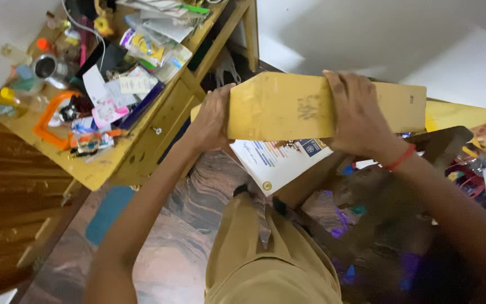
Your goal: The person is sitting on the floor and organizing a wooden drawer. They pick up small beads and a beaded bracelet from a paper sheet inside the drawer, then lift the paper and the drawer itself to inspect the contents.
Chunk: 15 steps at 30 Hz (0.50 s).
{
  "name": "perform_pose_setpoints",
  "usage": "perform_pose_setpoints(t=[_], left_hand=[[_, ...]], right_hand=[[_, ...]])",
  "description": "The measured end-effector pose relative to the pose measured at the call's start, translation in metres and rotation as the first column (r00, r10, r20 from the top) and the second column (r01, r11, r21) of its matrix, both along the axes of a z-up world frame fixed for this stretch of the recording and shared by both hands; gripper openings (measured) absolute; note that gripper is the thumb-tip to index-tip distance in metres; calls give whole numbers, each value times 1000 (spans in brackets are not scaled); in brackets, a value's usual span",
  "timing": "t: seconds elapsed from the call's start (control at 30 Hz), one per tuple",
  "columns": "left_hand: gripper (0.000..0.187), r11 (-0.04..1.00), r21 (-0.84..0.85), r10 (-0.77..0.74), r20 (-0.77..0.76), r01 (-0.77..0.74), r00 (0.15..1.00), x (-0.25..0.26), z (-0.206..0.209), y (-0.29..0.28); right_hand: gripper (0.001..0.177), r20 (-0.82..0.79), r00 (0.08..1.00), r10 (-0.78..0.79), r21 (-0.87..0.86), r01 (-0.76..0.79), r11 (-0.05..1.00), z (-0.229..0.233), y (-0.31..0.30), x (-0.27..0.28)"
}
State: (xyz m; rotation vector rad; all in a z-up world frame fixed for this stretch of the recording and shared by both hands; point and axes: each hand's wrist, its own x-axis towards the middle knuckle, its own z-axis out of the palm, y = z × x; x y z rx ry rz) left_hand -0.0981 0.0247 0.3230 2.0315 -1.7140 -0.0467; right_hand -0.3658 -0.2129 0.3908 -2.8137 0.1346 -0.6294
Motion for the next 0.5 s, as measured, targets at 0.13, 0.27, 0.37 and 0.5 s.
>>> perform_pose_setpoints(t=[0.13, 0.27, 0.37, 0.5], left_hand=[[121, 995, 27, 95, 71, -97, 993, -2, -26, 5], [121, 992, 53, 105, 136, -113, 985, -2, -58, 13], [114, 991, 41, 122, 166, -131, 979, -6, -82, 21], [103, 978, 98, 171, 138, -186, 975, -15, -93, 37]], right_hand=[[93, 96, 995, 6, -76, 1, 997, -25, 17, 0], [88, 120, 992, 36, -105, -24, 994, -47, 19, 1], [88, 117, 992, 54, -114, -41, 993, -60, 26, -4], [96, 74, 997, 20, -117, -11, 993, -70, 35, -7]])
